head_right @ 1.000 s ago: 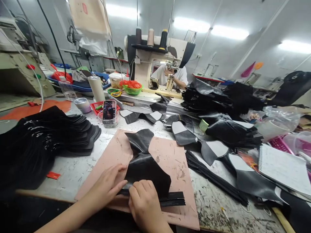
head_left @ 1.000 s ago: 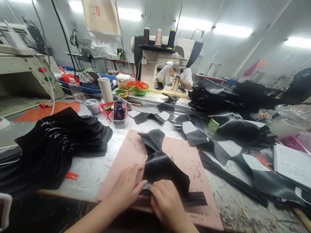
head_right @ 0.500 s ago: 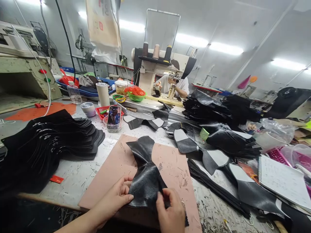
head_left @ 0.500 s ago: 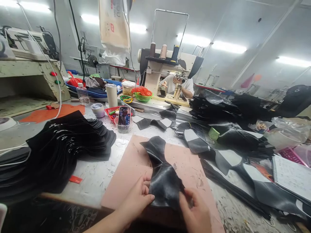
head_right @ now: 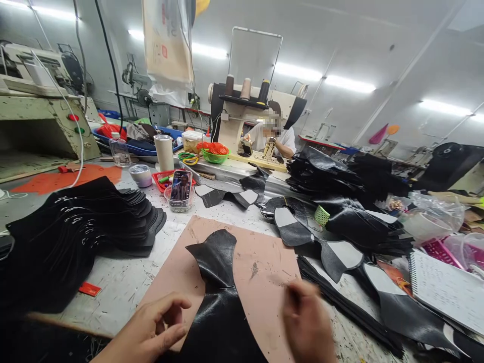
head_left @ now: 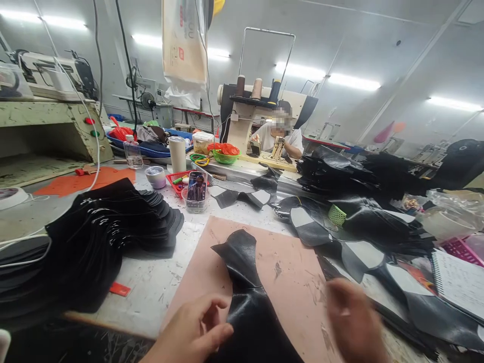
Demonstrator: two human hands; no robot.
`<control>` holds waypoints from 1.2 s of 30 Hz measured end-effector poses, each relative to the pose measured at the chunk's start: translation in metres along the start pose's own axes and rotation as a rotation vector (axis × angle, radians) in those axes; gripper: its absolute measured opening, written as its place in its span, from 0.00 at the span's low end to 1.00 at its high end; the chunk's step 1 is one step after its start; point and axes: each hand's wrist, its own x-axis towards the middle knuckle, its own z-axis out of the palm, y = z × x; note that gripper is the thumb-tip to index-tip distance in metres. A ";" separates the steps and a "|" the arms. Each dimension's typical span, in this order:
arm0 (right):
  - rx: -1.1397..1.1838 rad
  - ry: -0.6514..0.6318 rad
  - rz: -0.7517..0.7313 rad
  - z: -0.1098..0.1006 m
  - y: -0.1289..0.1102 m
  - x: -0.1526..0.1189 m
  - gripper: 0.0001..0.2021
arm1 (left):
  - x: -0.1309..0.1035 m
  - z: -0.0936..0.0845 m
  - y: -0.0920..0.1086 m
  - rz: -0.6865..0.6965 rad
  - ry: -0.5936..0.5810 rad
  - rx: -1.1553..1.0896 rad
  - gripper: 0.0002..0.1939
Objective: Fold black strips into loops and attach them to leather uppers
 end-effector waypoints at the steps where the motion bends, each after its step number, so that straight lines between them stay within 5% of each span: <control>1: 0.099 -0.086 -0.249 0.015 -0.026 0.004 0.03 | 0.001 0.002 0.006 -0.039 -0.043 -0.191 0.23; 4: 0.161 -0.256 -0.638 0.049 -0.083 0.011 0.08 | 0.001 0.009 0.020 -0.171 -0.073 -0.611 0.26; 7: 0.115 -0.265 -0.778 0.069 -0.100 0.020 0.09 | -0.006 0.003 0.023 -0.214 0.064 -0.713 0.18; 10: 0.094 -0.305 -0.755 0.089 -0.091 0.037 0.07 | -0.014 -0.024 0.021 -0.188 0.270 -0.724 0.12; 14: 0.044 -0.645 -0.431 0.130 -0.075 0.068 0.19 | -0.018 -0.076 0.026 -0.089 0.639 -0.853 0.13; 16: 0.052 -0.804 -0.405 0.152 -0.072 0.079 0.21 | -0.016 -0.096 0.034 -0.034 0.788 -0.907 0.11; 21: 0.095 -1.027 -0.596 0.185 -0.079 0.089 0.10 | 0.004 -0.106 0.048 0.090 0.814 -0.843 0.08; 25: -0.002 -1.035 -0.636 0.164 -0.089 0.098 0.05 | 0.032 -0.095 0.044 0.167 0.755 -0.753 0.08; 30: -0.001 -1.026 -0.823 0.082 -0.123 0.104 0.05 | 0.057 -0.066 0.044 0.180 0.587 -0.635 0.11; 33: 0.359 -1.256 -0.971 0.042 -0.140 0.098 0.05 | 0.062 -0.037 0.046 0.167 0.395 -0.575 0.10; 36: 0.393 -1.363 -0.779 0.035 -0.134 0.084 0.07 | 0.059 -0.007 0.040 0.095 0.256 -0.546 0.09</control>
